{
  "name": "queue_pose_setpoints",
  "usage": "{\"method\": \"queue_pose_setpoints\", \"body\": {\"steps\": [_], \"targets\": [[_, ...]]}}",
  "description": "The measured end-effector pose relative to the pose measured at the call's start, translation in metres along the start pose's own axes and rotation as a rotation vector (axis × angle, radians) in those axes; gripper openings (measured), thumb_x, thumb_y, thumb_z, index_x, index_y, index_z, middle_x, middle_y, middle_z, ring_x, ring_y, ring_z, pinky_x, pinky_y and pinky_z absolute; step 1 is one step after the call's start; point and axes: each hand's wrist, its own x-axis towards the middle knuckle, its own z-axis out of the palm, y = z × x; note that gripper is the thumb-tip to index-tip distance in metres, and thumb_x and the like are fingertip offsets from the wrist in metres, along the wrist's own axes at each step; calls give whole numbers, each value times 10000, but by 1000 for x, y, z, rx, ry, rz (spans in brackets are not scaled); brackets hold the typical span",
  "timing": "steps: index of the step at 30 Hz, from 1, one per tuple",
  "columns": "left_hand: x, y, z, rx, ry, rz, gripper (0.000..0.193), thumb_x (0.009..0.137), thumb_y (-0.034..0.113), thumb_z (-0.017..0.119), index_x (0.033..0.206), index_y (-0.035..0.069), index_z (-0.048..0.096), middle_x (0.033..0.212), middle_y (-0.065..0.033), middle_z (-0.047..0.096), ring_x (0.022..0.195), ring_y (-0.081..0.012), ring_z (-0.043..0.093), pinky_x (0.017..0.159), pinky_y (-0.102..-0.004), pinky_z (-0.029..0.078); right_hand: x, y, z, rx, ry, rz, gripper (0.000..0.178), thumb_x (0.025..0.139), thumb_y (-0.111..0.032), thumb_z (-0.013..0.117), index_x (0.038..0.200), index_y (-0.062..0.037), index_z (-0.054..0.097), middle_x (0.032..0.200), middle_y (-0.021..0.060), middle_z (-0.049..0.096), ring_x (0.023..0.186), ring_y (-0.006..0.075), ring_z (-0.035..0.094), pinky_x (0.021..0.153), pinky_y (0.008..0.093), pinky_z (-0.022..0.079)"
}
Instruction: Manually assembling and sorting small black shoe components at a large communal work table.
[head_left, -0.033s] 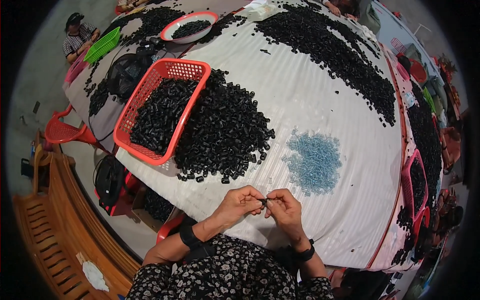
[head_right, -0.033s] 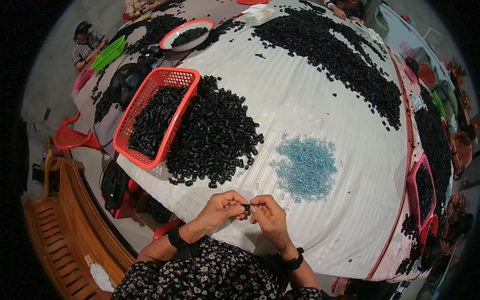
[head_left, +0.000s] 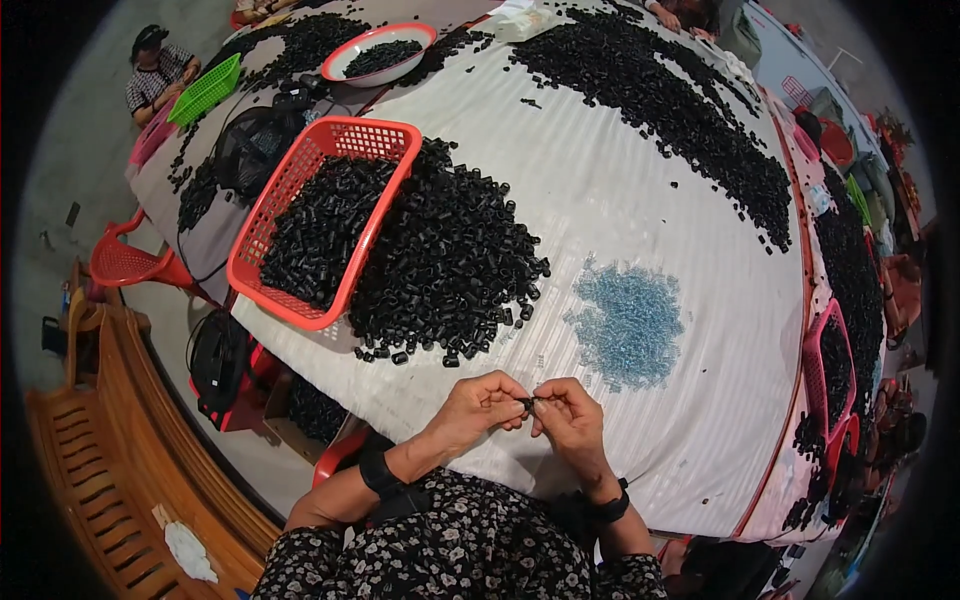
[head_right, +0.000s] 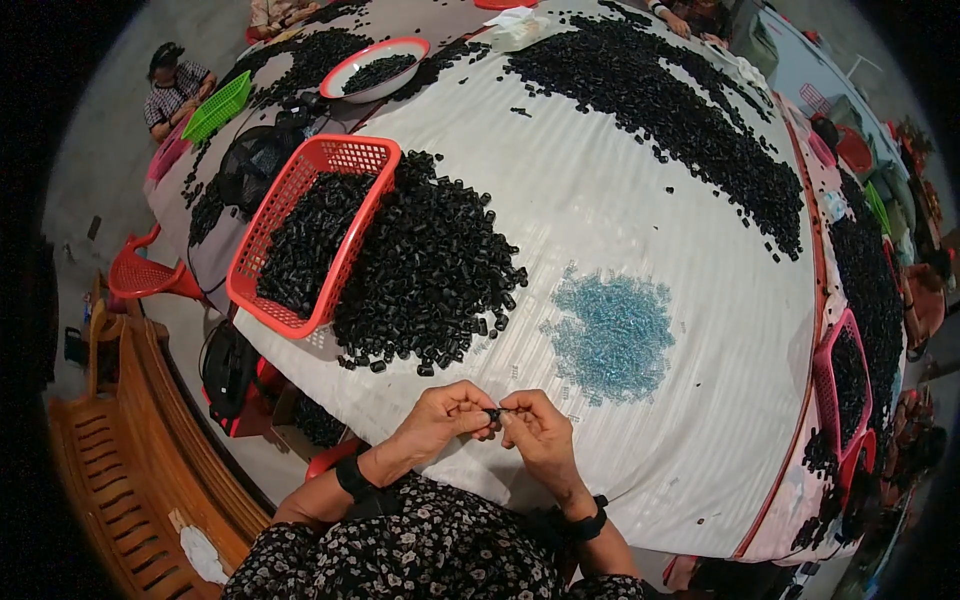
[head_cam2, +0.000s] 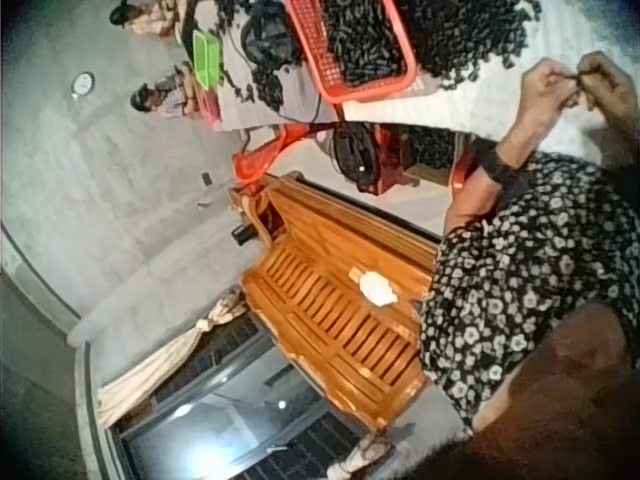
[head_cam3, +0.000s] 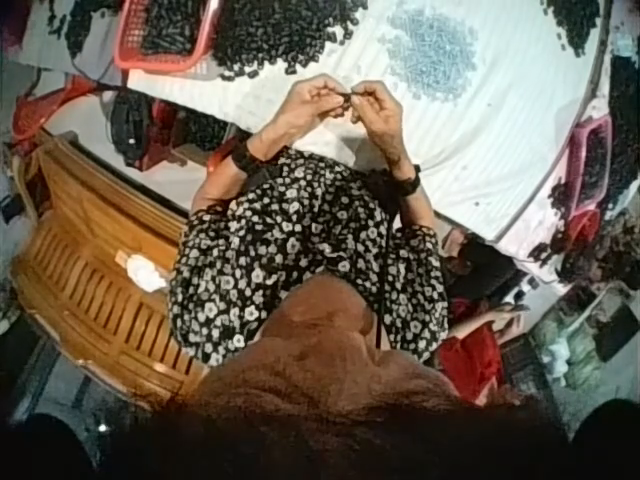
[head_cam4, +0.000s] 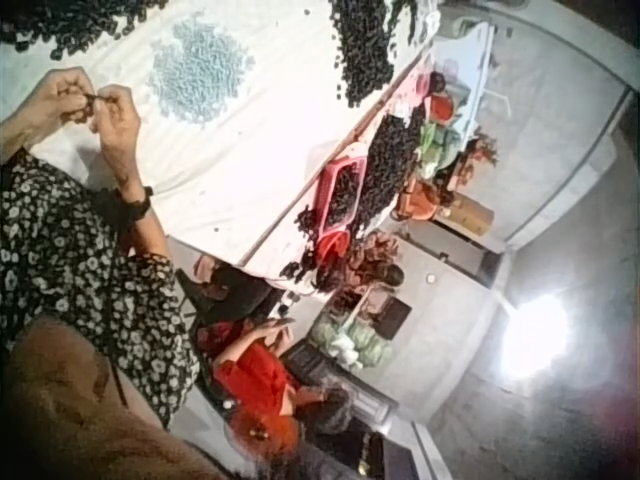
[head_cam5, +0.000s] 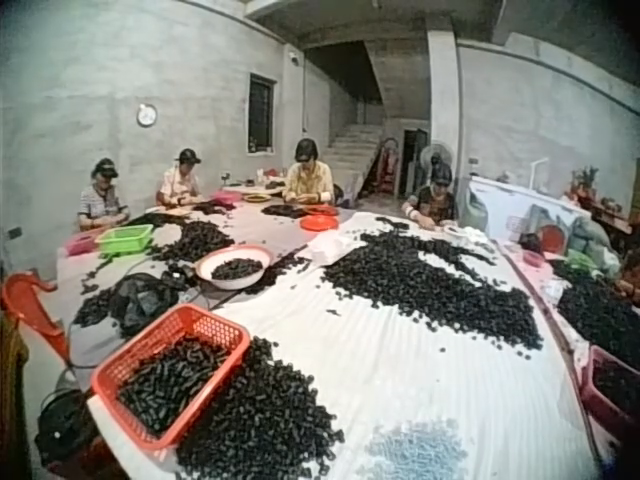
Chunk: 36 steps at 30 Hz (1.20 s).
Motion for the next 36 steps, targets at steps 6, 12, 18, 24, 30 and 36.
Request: {"method": "queue_pose_setpoints", "body": {"steps": [6, 12, 18, 24, 30, 36], "targets": [[1, -1, 1, 8, 0, 20, 98, 910, 25, 558, 994, -24, 570, 794, -33, 612, 691, -65, 570, 642, -191, 476, 0, -2, 4, -155, 34, -69, 137, 900, -31, 557, 1028, 15, 544, 798, 24, 572, 646, 51, 532, 568, 187, 449], [-1, -1, 3, 76, 42, -16, 120, 921, 41, 543, 1015, -33, 559, 793, -42, 617, 702, -73, 580, 656, -201, 487, -1, -8, 9, -147, 67, -30, 108, 898, -31, 550, 998, 11, 558, 765, 9, 553, 637, 54, 529, 563, 186, 445], [-1, -3, 1, 71, 49, -8, 133, 921, 40, 542, 1024, -44, 551, 821, -55, 627, 719, -80, 592, 671, -206, 496, -2, -5, 10, -435, 90, -143, 88, 889, -24, 552, 962, 21, 570, 801, 50, 574, 629, 79, 569, 557, 207, 473], [-2, -6, 0, 61, 31, 16, 126, 921, 39, 549, 1019, -40, 555, 855, -70, 637, 741, -88, 598, 686, -210, 500, -2, -10, 10, -496, 92, -220, 86, 878, -11, 565, 957, 25, 573, 827, 56, 588, 634, 86, 594, 560, 209, 493], [-2, -4, 4, 79, 36, 22, 104, 912, 32, 561, 991, -36, 561, 852, -69, 637, 745, -84, 599, 681, -205, 500, -3, -7, 9, -430, 111, -147, 87, 860, -8, 560, 936, 23, 590, 839, 63, 568, 654, 103, 555, 590, 223, 458], [-2, -4, 3, 83, 44, 34, 89, 904, 31, 571, 967, -32, 564, 829, -61, 633, 742, -82, 606, 670, -196, 509, 0, -7, 9, -433, 114, -123, 72, 846, -4, 571, 911, 14, 597, 807, 43, 567, 656, 87, 526, 594, 212, 436]]}}
